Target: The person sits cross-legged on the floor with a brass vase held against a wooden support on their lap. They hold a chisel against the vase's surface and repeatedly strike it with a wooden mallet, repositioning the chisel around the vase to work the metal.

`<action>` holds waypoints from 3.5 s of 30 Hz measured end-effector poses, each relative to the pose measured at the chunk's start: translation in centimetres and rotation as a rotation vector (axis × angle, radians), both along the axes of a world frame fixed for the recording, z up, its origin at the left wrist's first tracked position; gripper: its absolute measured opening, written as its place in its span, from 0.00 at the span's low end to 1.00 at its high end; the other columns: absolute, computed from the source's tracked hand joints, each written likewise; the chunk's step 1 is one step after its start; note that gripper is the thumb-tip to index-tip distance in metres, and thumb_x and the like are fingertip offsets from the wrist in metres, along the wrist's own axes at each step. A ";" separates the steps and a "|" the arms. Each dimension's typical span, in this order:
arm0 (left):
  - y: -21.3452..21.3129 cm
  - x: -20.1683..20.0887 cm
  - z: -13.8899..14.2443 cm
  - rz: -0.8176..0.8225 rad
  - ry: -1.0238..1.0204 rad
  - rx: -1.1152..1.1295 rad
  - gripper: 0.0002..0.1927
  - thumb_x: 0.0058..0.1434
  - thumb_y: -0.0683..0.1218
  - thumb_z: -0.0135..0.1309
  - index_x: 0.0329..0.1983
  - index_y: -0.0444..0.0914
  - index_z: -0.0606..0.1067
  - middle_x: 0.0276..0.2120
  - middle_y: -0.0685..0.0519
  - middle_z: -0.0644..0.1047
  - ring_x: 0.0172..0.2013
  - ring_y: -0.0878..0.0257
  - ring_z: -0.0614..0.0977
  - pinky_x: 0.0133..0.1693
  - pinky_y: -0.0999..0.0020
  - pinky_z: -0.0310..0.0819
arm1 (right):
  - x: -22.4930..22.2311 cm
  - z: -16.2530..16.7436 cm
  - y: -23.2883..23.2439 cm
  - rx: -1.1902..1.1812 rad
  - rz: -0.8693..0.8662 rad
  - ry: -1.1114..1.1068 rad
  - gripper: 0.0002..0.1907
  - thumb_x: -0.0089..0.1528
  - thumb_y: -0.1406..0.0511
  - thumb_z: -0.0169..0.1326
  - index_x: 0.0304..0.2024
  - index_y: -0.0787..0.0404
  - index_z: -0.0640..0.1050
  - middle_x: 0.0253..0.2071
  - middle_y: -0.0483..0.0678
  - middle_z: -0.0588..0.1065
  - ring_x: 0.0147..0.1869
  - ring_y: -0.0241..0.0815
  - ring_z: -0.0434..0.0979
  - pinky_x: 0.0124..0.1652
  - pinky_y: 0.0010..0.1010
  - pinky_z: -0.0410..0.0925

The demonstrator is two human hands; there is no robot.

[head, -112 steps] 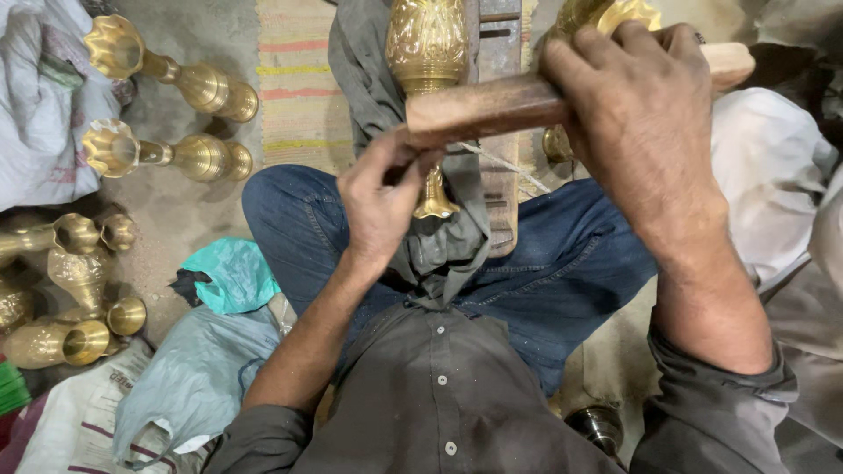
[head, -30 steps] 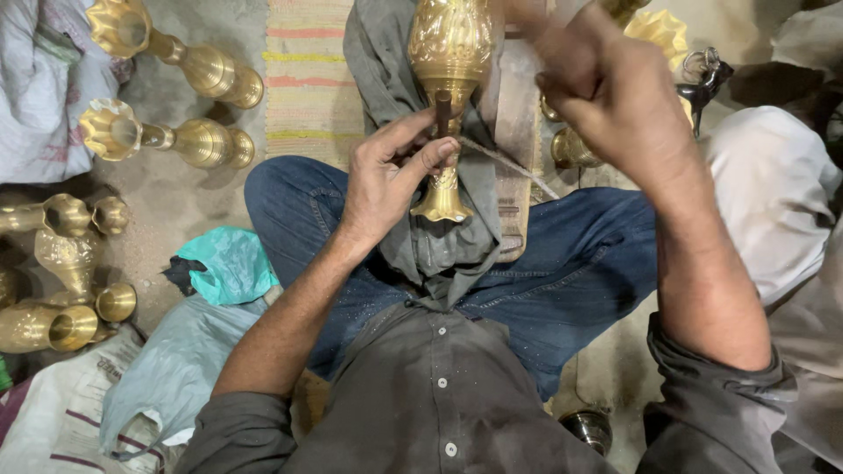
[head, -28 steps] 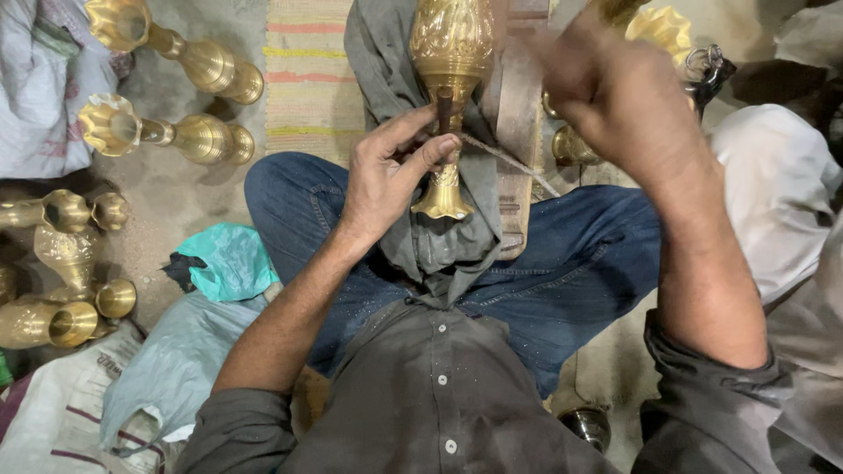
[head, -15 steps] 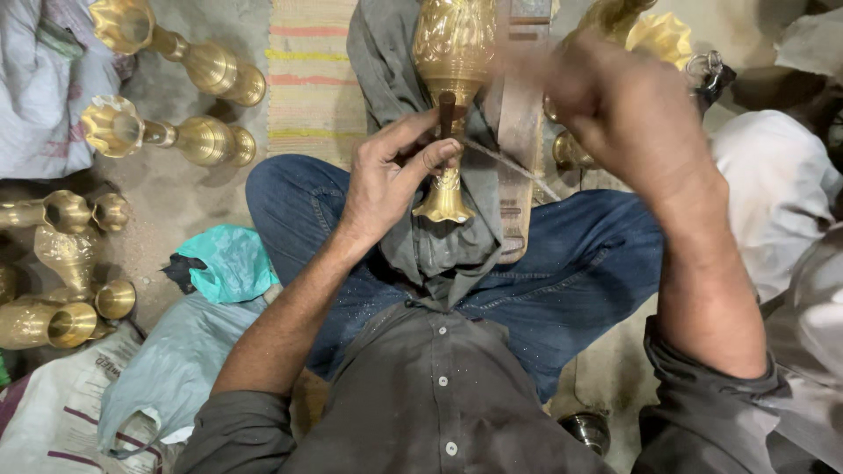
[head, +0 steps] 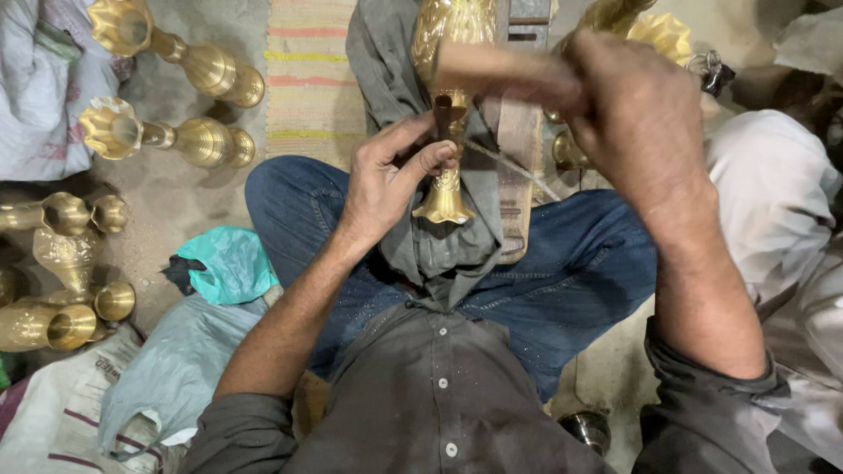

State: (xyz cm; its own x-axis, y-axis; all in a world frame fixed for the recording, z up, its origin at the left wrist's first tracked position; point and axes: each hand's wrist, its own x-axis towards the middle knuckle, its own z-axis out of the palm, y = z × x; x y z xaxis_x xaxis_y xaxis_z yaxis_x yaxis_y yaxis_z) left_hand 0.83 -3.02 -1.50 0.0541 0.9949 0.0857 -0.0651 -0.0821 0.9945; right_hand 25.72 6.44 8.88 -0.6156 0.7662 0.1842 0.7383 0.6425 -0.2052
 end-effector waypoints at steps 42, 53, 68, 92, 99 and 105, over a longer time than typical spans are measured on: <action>-0.2 0.4 0.4 0.073 -0.020 -0.066 0.17 0.70 0.45 0.62 0.60 0.36 0.77 0.41 0.52 0.85 0.40 0.67 0.86 0.43 0.74 0.84 | 1.0 0.5 -0.2 0.063 0.029 0.025 0.17 0.61 0.69 0.66 0.46 0.64 0.72 0.38 0.55 0.76 0.45 0.58 0.79 0.45 0.47 0.70; 0.2 -0.4 1.5 -0.032 0.332 0.136 0.18 0.71 0.48 0.60 0.61 0.38 0.78 0.48 0.50 0.84 0.46 0.63 0.87 0.48 0.67 0.83 | -0.5 2.3 -0.8 0.066 0.062 -0.032 0.14 0.61 0.72 0.66 0.42 0.67 0.72 0.29 0.59 0.76 0.34 0.59 0.80 0.36 0.53 0.69; 0.3 0.3 -0.2 0.139 -0.038 -0.067 0.17 0.68 0.43 0.61 0.58 0.34 0.76 0.37 0.50 0.84 0.37 0.66 0.87 0.39 0.71 0.87 | 0.1 0.1 -0.9 0.068 -0.066 -0.176 0.11 0.66 0.70 0.65 0.46 0.63 0.76 0.35 0.54 0.79 0.39 0.50 0.81 0.37 0.41 0.74; 2.4 -1.0 2.3 -0.107 0.504 0.305 0.21 0.68 0.48 0.63 0.60 0.35 0.76 0.44 0.48 0.83 0.43 0.60 0.87 0.45 0.65 0.86 | -2.3 -8.0 -12.4 -0.282 -0.078 0.502 0.22 0.52 0.70 0.66 0.49 0.60 0.78 0.40 0.54 0.79 0.42 0.52 0.82 0.41 0.40 0.73; 4.0 -0.6 3.1 -0.217 0.599 0.097 0.23 0.65 0.52 0.64 0.59 0.37 0.78 0.44 0.48 0.85 0.40 0.61 0.89 0.42 0.65 0.86 | 0.9 -9.0 -8.4 -0.361 -0.562 0.457 0.25 0.61 0.65 0.71 0.52 0.67 0.71 0.42 0.65 0.77 0.48 0.69 0.77 0.42 0.47 0.71; 4.1 -0.6 4.3 -0.235 0.646 0.319 0.20 0.69 0.51 0.63 0.58 0.34 0.78 0.52 0.43 0.82 0.45 0.56 0.88 0.44 0.63 0.86 | 2.3 -8.4 -7.4 -0.197 -0.309 0.551 0.30 0.57 0.73 0.61 0.62 0.64 0.70 0.52 0.63 0.77 0.56 0.66 0.79 0.53 0.47 0.72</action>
State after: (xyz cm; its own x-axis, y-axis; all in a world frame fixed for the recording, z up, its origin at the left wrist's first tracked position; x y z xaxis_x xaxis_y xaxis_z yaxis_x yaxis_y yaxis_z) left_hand 0.26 1.10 2.77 0.3989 0.8832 0.2466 0.4715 -0.4282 0.7709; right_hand 27.98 -0.98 0.48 -0.2178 0.9440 0.2478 0.6359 0.3298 -0.6978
